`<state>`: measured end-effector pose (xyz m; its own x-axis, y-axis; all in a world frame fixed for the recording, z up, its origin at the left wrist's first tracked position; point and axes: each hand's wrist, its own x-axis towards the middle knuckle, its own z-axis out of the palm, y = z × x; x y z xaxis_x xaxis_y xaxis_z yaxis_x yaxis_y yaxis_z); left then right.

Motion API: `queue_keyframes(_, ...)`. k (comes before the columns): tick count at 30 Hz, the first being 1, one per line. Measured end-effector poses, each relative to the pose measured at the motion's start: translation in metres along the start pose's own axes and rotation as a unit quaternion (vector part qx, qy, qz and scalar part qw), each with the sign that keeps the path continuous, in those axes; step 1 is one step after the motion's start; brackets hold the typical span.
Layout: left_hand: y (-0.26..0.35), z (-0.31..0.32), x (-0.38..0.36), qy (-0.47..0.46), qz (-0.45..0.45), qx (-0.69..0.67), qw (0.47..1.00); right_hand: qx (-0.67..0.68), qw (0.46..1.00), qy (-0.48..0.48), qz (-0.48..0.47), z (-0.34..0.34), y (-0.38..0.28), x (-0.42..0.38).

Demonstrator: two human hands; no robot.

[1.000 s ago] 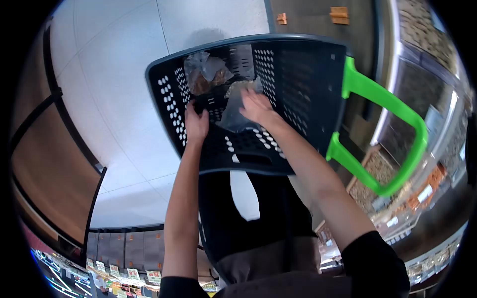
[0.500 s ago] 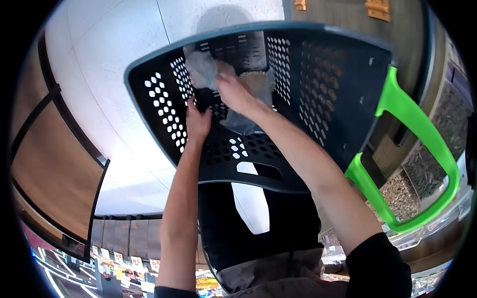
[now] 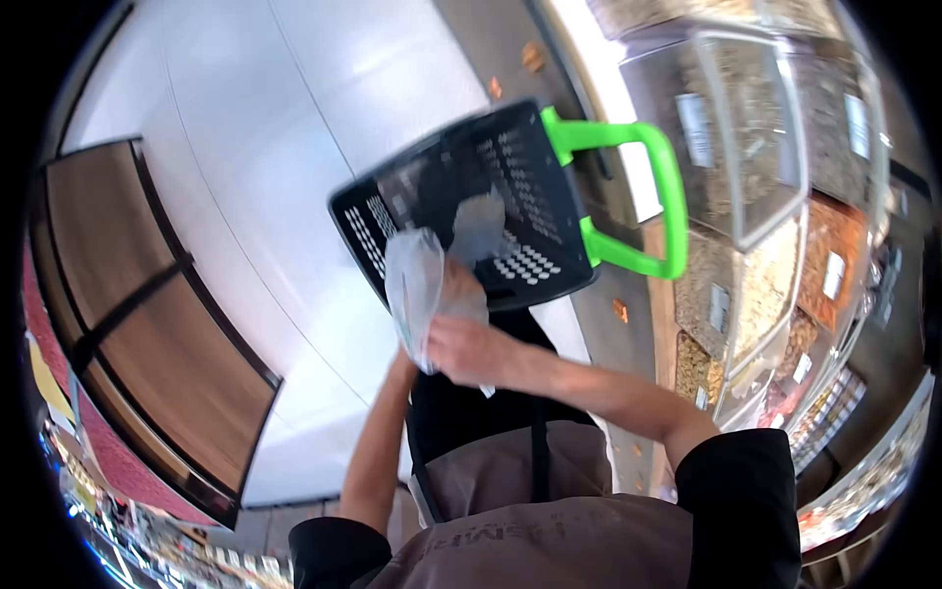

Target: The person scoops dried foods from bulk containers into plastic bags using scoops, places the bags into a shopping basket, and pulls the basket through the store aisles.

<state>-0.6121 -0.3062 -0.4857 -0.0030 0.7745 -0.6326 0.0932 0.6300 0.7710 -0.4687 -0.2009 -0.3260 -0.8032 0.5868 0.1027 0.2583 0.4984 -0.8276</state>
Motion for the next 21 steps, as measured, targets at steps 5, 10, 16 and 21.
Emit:
queue_keyframes(5,0.111,-0.006,-0.096,-0.062,0.037,-0.042,0.997,0.061,0.997,0.053,-0.010,-0.034,-0.143,0.011)
queue_keyframes(10,0.207,-0.037,-0.158,-0.129,0.141,-0.015,0.981,0.042,0.995,0.093,-0.011,-0.041,-0.225,-0.008)
queue_keyframes(16,0.297,-0.028,-0.172,-0.213,0.357,0.082,0.906,-0.042,0.956,0.185,0.224,-0.076,-0.258,-0.113)
queue_keyframes(21,0.291,0.003,-0.149,-0.285,0.510,0.345,0.735,-0.122,0.852,0.246,0.446,-0.075,-0.280,-0.208)
